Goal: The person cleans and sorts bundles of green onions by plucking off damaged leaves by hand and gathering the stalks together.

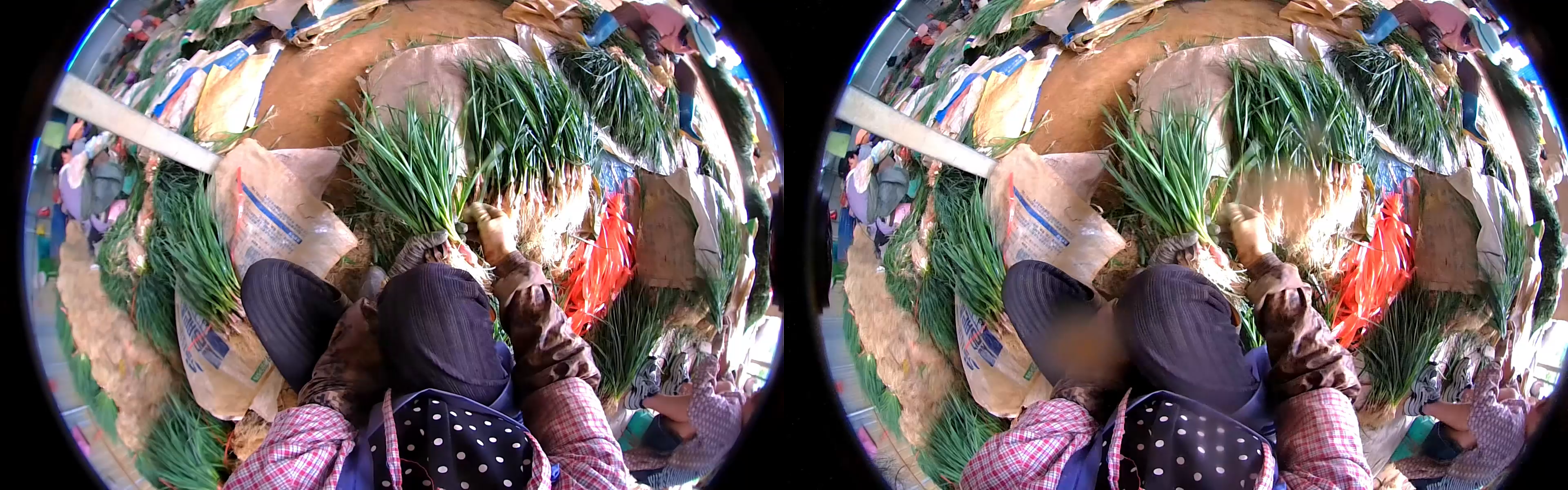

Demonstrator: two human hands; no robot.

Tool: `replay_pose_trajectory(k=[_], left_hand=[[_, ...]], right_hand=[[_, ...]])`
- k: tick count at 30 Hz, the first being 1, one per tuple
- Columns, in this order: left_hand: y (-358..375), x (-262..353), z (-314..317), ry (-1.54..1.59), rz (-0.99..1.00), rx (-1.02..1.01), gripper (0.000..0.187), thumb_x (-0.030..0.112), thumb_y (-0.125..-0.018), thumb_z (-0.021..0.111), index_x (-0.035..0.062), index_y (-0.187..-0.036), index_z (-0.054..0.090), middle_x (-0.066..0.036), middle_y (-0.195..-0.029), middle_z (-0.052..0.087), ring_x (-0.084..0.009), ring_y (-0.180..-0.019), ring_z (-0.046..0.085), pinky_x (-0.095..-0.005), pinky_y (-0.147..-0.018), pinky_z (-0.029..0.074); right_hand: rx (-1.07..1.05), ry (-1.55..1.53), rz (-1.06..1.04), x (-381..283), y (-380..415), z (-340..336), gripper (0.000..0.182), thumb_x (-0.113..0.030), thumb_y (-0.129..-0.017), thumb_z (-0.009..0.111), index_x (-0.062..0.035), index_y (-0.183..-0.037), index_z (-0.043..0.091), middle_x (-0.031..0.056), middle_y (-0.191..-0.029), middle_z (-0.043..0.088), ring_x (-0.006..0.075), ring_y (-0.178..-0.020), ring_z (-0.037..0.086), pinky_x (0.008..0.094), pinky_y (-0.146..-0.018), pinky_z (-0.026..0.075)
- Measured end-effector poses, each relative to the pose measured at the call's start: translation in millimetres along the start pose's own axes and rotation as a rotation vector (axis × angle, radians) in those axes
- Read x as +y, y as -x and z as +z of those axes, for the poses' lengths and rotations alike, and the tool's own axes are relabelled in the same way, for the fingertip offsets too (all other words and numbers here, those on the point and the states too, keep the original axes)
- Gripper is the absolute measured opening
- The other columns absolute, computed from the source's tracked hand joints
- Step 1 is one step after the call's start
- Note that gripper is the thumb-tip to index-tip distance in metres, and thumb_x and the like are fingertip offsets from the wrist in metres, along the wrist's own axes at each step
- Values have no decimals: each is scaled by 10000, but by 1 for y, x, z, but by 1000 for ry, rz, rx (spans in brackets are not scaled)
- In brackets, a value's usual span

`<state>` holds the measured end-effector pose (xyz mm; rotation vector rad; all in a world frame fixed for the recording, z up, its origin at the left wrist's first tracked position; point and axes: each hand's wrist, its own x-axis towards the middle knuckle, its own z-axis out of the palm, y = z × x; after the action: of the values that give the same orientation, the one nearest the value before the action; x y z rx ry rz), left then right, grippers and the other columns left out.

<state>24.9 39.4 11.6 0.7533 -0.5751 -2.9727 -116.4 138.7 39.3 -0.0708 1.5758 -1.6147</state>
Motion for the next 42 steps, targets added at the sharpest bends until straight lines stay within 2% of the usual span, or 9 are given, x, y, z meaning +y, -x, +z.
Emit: replay_pose_trajectory(k=[2, 13, 20, 25, 27, 31, 34, 36, 42], left_hand=[[-3, 6, -19, 11, -28, -211, 361, 233, -853, 636, -13, -1107, 563, -73, -861, 634, -106, -667, 574, -232, -567, 481], [-4, 6, -27, -9, -29, -40, 386, 246, -851, 641, -19, -1118, 552, -89, -909, 630, -130, -723, 583, -266, -641, 495], [1, 11, -18, -4, -22, -41, 402, 254, -850, 643, -22, -1125, 545, -99, -939, 627, -145, -759, 588, -288, -688, 504], [-5, 17, -10, 91, 21, -129, 414, 260, -849, 645, -25, -1130, 540, -106, -960, 625, -156, -785, 592, -304, -722, 510], [-6, 21, -3, 170, 49, -195, 418, 262, -848, 646, -26, -1132, 538, -109, -969, 624, -161, -796, 593, -310, -736, 513], [-7, 25, 14, 358, 127, -325, 428, 267, -848, 648, -28, -1136, 534, -114, -986, 623, -169, -816, 596, -323, -763, 518], [0, 27, 35, 405, 207, -358, 430, 267, -848, 644, -30, -1138, 530, -121, -1001, 620, -181, -848, 597, -336, -784, 519], [8, 29, 36, 512, 257, -468, 393, 253, -855, 607, -24, -1125, 538, -139, -1022, 618, -202, -887, 596, -353, -802, 516], [1, 92, 32, 234, 658, -531, 291, 163, -914, 519, 12, -1158, 570, -105, -1061, 626, -192, -937, 609, -334, -826, 517]], right_hand=[[62, -334, 113, 18, -15, -7, 236, -217, -930, 550, 3, -1002, 591, 80, -808, 645, 152, -645, 613, 282, -536, 516], [-390, -462, 116, 10, -28, 9, 199, -76, -887, 588, 43, -1045, 588, 105, -823, 645, 112, -519, 522, 231, -443, 427], [-126, 701, -234, 82, -53, -22, 141, -73, -786, 636, 12, -897, 650, 95, -823, 662, 160, -709, 625, 296, -648, 519], [-218, -7, 235, 85, -9, -48, 328, -138, -862, 550, 24, -1146, 521, 129, -1046, 611, 182, -893, 616, 309, -762, 528], [-67, -328, 75, 60, 14, -55, 404, -164, -892, 515, 28, -1245, 470, 142, -1135, 591, 191, -967, 612, 314, -808, 531], [236, 302, -907, -12, 54, -10, 475, -370, -962, 427, -9, -1266, 482, 163, -1230, 540, 247, -1068, 572, 367, -914, 496], [-255, 239, -929, -19, 43, 4, 407, -276, -893, 562, -12, -1201, 537, 146, -1130, 600, 239, -1053, 568, 385, -926, 451], [-269, 642, -982, -32, 45, 32, 234, -185, -860, 612, -40, -1043, 634, 105, -969, 658, 218, -916, 612, 342, -829, 492], [-178, 291, -715, -107, 88, 55, 281, -151, -926, 539, 0, -1158, 586, 115, -1089, 633, 179, -981, 606, 307, -896, 471]])
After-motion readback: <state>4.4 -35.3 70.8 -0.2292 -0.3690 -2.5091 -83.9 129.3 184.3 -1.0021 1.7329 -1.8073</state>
